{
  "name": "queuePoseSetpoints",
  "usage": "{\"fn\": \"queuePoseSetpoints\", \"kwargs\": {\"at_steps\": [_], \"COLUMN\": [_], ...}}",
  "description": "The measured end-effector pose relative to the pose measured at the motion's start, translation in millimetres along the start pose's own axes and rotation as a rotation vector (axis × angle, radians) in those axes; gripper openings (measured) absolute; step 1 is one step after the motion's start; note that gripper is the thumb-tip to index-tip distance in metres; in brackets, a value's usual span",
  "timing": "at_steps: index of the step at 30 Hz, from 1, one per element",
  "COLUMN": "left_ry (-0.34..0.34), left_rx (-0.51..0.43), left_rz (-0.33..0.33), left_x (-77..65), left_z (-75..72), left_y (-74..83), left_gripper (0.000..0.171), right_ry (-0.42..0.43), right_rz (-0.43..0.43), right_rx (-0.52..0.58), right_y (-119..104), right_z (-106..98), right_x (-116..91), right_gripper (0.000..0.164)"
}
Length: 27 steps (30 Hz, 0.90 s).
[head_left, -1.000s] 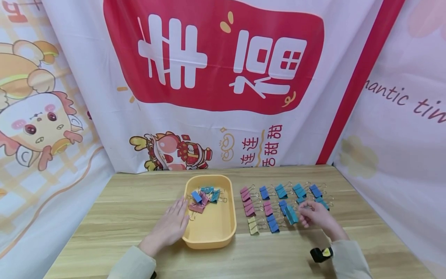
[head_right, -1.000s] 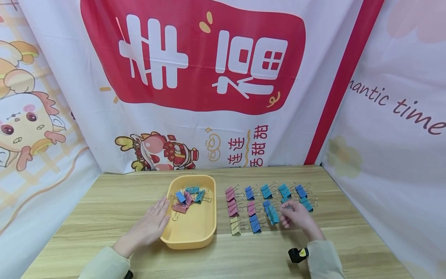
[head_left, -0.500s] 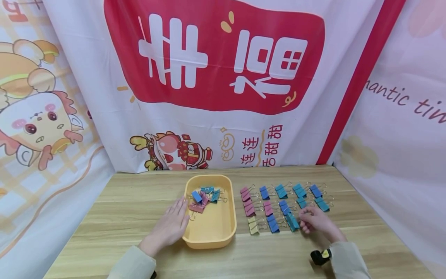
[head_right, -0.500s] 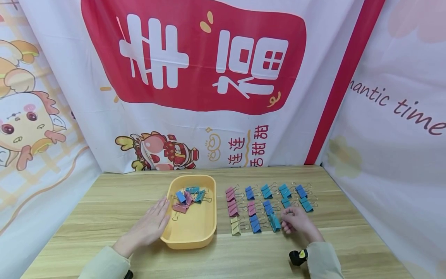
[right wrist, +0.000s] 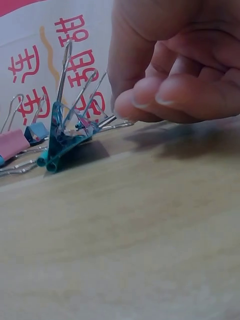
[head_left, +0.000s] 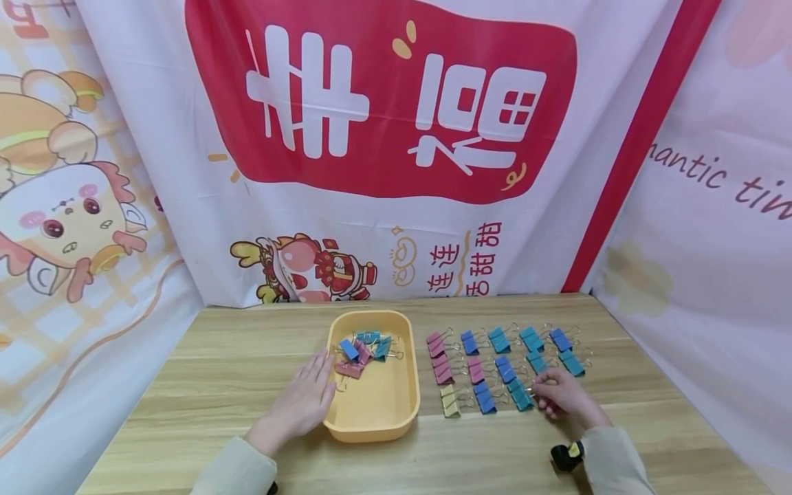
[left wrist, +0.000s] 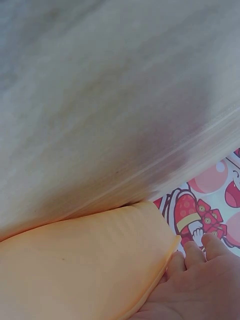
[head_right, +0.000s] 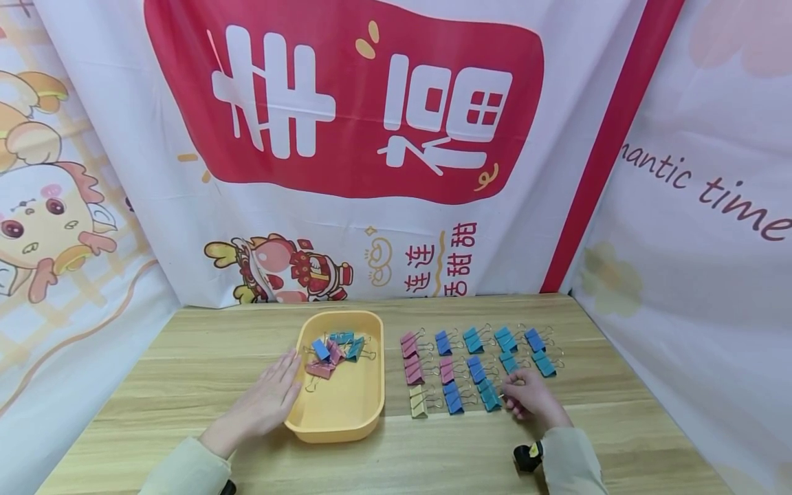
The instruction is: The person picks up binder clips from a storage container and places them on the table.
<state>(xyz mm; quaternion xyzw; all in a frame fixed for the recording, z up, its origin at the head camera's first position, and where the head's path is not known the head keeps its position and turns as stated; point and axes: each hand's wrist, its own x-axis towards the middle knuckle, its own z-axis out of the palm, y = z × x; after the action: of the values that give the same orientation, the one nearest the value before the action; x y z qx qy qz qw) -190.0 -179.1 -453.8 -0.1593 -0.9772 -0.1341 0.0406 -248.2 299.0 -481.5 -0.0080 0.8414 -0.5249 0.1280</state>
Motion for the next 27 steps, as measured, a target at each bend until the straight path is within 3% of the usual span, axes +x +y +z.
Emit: {"fn": "queuePoseSetpoints", "kwargs": {"at_steps": [20, 27], "left_ry": [-0.003, -0.009], "left_rx": [0.009, 0.009], "left_rz": [-0.002, -0.009], "left_x": [-0.2, 0.0], "left_z": [0.0, -1.0], "left_y": [0.9, 1.9], "left_gripper": [0.054, 0.054], "right_ry": [0.033, -0.011], "right_rz": [0.063, 0.044], "right_rx": [-0.031, -0.008], "right_y": [4.0, 5.1], "right_z": [1.6, -0.6], "right_x": [-2.1, -2.9], "right_gripper": [0.018, 0.021]}}
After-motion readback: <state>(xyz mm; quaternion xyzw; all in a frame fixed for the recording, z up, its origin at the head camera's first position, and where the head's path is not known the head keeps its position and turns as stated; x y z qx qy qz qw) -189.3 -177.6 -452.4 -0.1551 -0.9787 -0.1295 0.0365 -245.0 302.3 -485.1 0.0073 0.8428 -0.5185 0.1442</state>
